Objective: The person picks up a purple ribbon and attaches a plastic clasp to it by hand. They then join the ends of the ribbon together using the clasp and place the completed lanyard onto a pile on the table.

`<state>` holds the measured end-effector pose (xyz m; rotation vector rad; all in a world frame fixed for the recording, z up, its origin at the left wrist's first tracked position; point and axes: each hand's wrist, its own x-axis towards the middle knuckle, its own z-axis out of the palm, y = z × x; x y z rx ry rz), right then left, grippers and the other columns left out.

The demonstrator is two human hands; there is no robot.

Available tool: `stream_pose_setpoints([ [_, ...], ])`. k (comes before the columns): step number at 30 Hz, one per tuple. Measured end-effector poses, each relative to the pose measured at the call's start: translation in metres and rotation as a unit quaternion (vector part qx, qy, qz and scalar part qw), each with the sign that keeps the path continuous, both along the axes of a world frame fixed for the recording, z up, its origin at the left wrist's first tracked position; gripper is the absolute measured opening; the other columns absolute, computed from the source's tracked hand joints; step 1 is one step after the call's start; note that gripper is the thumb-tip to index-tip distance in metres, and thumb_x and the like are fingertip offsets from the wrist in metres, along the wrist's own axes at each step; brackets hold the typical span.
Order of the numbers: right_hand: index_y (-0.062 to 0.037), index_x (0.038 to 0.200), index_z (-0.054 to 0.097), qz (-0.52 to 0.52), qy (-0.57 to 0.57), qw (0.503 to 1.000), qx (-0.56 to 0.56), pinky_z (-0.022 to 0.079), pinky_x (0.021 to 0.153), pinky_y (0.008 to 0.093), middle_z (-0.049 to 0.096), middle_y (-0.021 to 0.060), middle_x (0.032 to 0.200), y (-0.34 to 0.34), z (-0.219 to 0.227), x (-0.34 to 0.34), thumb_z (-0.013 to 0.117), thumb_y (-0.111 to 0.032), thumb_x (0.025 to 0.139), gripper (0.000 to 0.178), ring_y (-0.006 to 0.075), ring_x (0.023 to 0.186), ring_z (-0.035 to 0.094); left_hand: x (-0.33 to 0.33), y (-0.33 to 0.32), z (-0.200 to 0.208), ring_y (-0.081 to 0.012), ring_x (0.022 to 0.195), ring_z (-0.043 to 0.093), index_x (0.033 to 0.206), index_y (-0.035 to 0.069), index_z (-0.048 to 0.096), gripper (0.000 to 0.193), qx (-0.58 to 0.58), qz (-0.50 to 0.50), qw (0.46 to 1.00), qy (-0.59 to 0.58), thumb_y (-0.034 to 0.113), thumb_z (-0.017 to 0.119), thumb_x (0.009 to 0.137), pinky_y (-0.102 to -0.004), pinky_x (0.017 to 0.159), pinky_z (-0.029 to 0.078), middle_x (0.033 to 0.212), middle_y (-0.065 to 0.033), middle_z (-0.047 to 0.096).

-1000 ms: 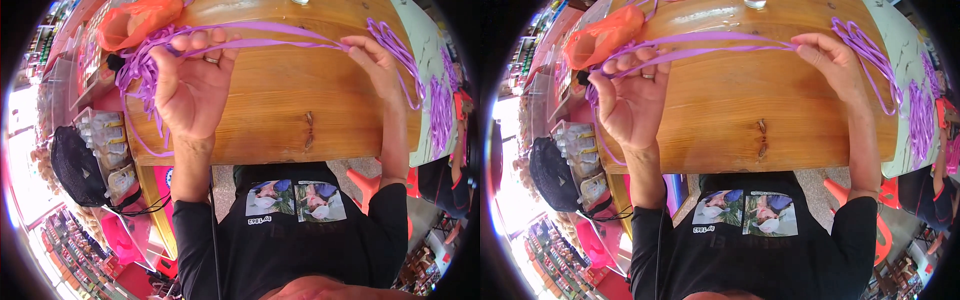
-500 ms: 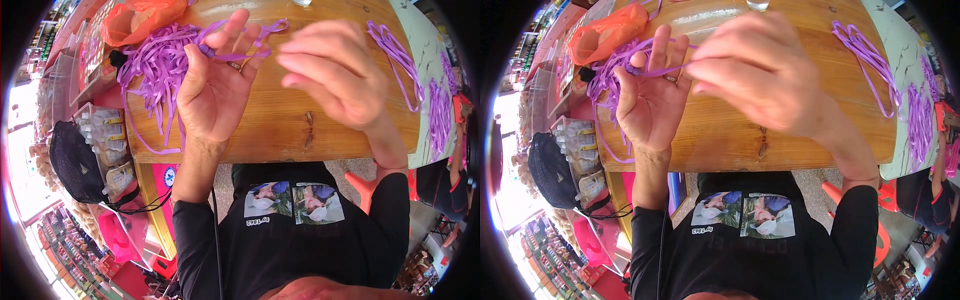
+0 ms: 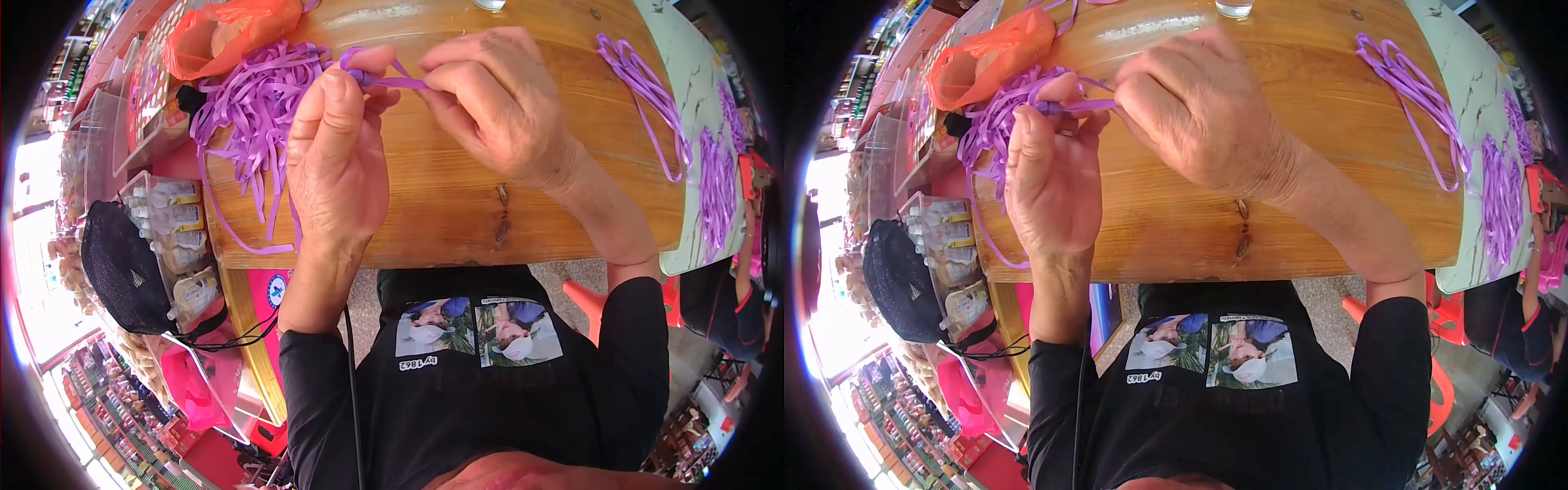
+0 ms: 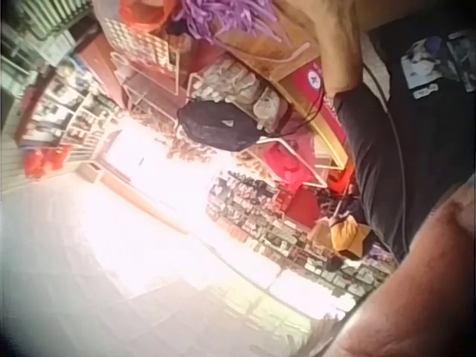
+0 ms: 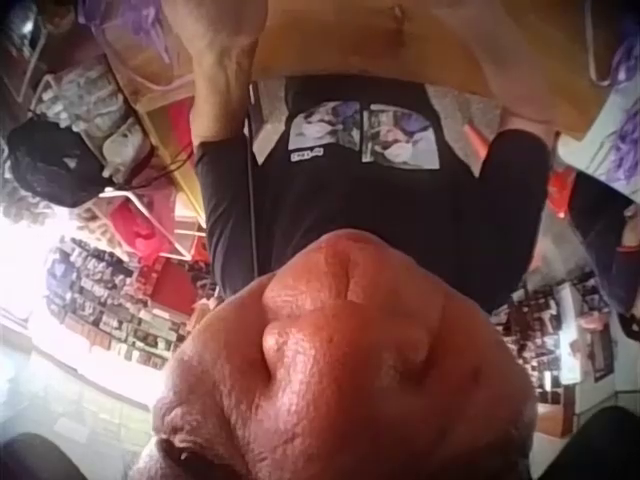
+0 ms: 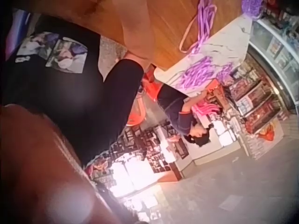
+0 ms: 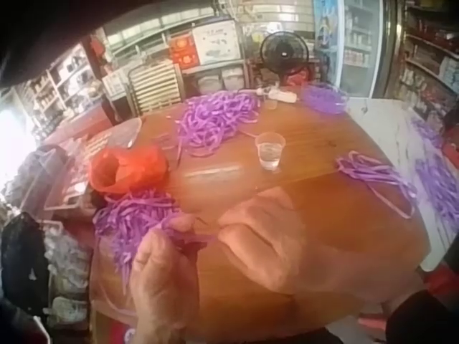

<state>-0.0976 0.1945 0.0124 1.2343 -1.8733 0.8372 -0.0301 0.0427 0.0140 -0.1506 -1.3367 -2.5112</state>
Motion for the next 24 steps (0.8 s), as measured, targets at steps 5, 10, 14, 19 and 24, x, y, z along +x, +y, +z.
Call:
stream_pose_setpoints([
  [5, -0.0034, 0.080, 0.059, 0.075, -0.158, 0.980, 0.089, 0.043, 0.064, 0.0294, 0.061, 0.0068, 0.083, 0.021, 0.006, 0.008, 0.073, -0.005, 0.066, 0.020, 0.0215, 0.078, 0.059, -0.006, -0.006, 0.013, -0.0149, 0.088, 0.053, 0.107, -0.001, 0.057, 0.030, 0.056, -0.055, 0.996, 0.040, 0.023, 0.045, 0.094, -0.0312, 0.083, 0.042, 0.097, -0.0086, 0.059],
  [10, -0.0030, 0.095, 0.064, 0.158, -0.110, 0.981, -0.028, 0.044, 0.065, 0.0259, 0.062, 0.0060, 0.086, 0.028, 0.047, -0.005, 0.070, -0.007, 0.073, 0.023, 0.0156, 0.078, 0.059, 0.004, 0.000, 0.014, -0.0188, 0.082, 0.059, 0.108, -0.003, 0.054, 0.032, 0.122, -0.169, 0.978, -0.007, 0.023, 0.043, 0.094, -0.0328, 0.074, 0.048, 0.084, -0.0083, 0.057],
  [14, -0.0020, 0.097, 0.062, 0.263, -0.400, 0.877, -0.051, 0.049, 0.067, 0.0262, 0.062, 0.0066, 0.084, 0.015, 0.046, 0.004, 0.065, -0.019, 0.081, 0.024, 0.0160, 0.081, 0.063, 0.013, 0.007, 0.016, -0.0200, 0.065, 0.060, 0.106, -0.003, 0.054, 0.033, 0.112, -0.143, 0.973, -0.142, 0.026, 0.043, 0.094, -0.0273, 0.055, 0.048, 0.083, -0.0084, 0.057],
  [19, 0.0035, 0.099, 0.057, 0.300, -0.387, 0.872, -0.005, 0.044, 0.066, 0.0233, 0.058, 0.0058, 0.077, 0.016, 0.030, -0.008, 0.059, -0.011, 0.085, 0.020, 0.0136, 0.071, 0.056, 0.018, 0.000, 0.021, -0.0092, 0.041, 0.040, 0.097, -0.001, 0.054, 0.029, 0.099, -0.214, 0.950, -0.203, 0.027, 0.050, 0.092, -0.0197, 0.037, 0.032, 0.070, -0.0074, 0.056],
  [24, -0.0022, 0.100, 0.061, 0.253, 0.077, 0.963, 0.062, 0.047, 0.066, 0.0287, 0.058, 0.0086, 0.085, 0.011, 0.024, -0.023, 0.063, -0.012, 0.081, 0.021, 0.0228, 0.076, 0.059, 0.015, -0.005, 0.011, -0.0060, 0.042, 0.040, 0.094, 0.001, 0.053, 0.024, 0.054, -0.187, 0.958, -0.211, 0.025, 0.054, 0.090, -0.0176, 0.036, 0.027, 0.066, -0.0062, 0.056],
])
